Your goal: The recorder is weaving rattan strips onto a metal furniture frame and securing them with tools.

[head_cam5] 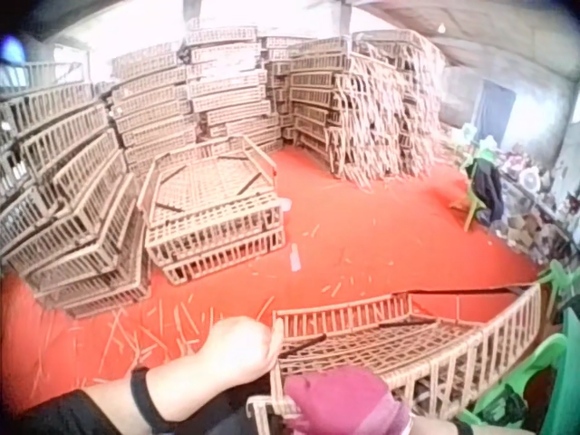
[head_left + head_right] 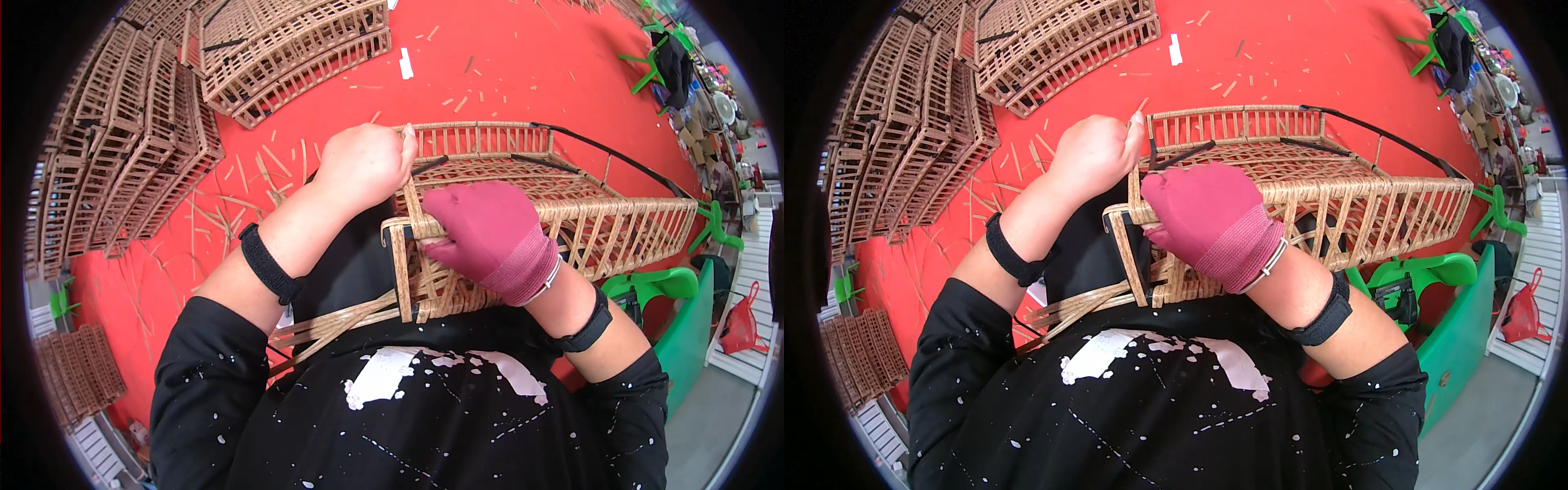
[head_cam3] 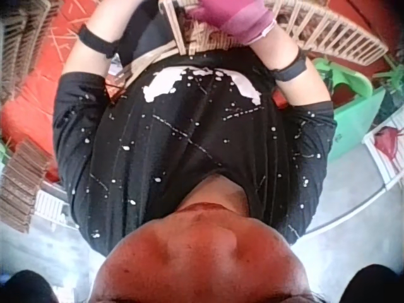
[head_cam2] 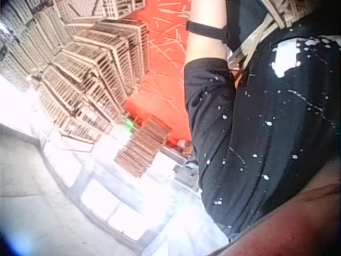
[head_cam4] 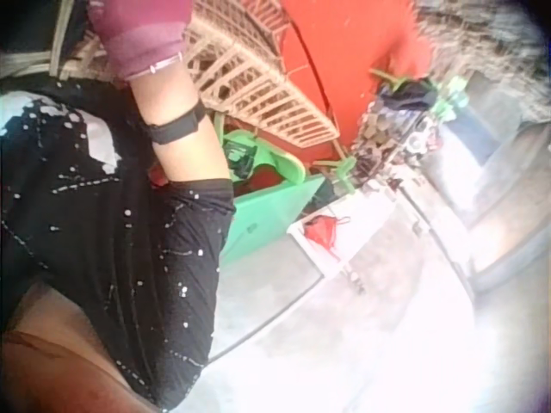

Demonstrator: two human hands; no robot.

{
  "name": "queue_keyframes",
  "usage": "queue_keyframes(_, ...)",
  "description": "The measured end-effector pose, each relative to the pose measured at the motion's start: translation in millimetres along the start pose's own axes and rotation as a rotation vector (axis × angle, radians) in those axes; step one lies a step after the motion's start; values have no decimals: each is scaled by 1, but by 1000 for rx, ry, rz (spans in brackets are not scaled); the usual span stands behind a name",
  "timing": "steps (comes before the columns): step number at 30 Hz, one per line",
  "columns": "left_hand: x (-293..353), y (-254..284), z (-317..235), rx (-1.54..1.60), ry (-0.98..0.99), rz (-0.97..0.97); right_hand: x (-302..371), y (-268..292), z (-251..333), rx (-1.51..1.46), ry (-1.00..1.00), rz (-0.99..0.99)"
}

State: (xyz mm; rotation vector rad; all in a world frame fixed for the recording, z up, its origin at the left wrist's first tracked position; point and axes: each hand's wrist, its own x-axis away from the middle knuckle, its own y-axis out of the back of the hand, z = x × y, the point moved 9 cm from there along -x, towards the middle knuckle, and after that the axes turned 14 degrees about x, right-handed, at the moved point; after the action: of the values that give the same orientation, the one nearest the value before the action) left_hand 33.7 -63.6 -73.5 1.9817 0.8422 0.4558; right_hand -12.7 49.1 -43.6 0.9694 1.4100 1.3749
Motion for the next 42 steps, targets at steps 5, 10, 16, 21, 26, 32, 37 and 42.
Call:
queue_keyframes(5,4,-17,3,0,-7,96,2,12,1,-82,-22,-126)
queue_keyframes(10,5,-25,5,12,-46,191,5,24,3,-186,0,-224)
queue_keyframes(16,5,-9,-1,-17,-46,179,6,26,6,-141,17,-211)
queue_keyframes(21,2,-13,-2,-71,-26,201,4,27,10,-104,56,-224)
queue_keyframes(26,7,-30,-4,-74,-118,294,-4,23,9,-146,55,-115)
queue_keyframes(32,21,-35,8,6,10,429,-11,15,5,-274,24,79)
queue_keyframes(37,47,5,11,382,-78,129,-18,5,-5,-419,-19,207)
queue_keyframes(42,85,36,-9,741,-296,-18,-20,-27,-4,-796,-121,631)
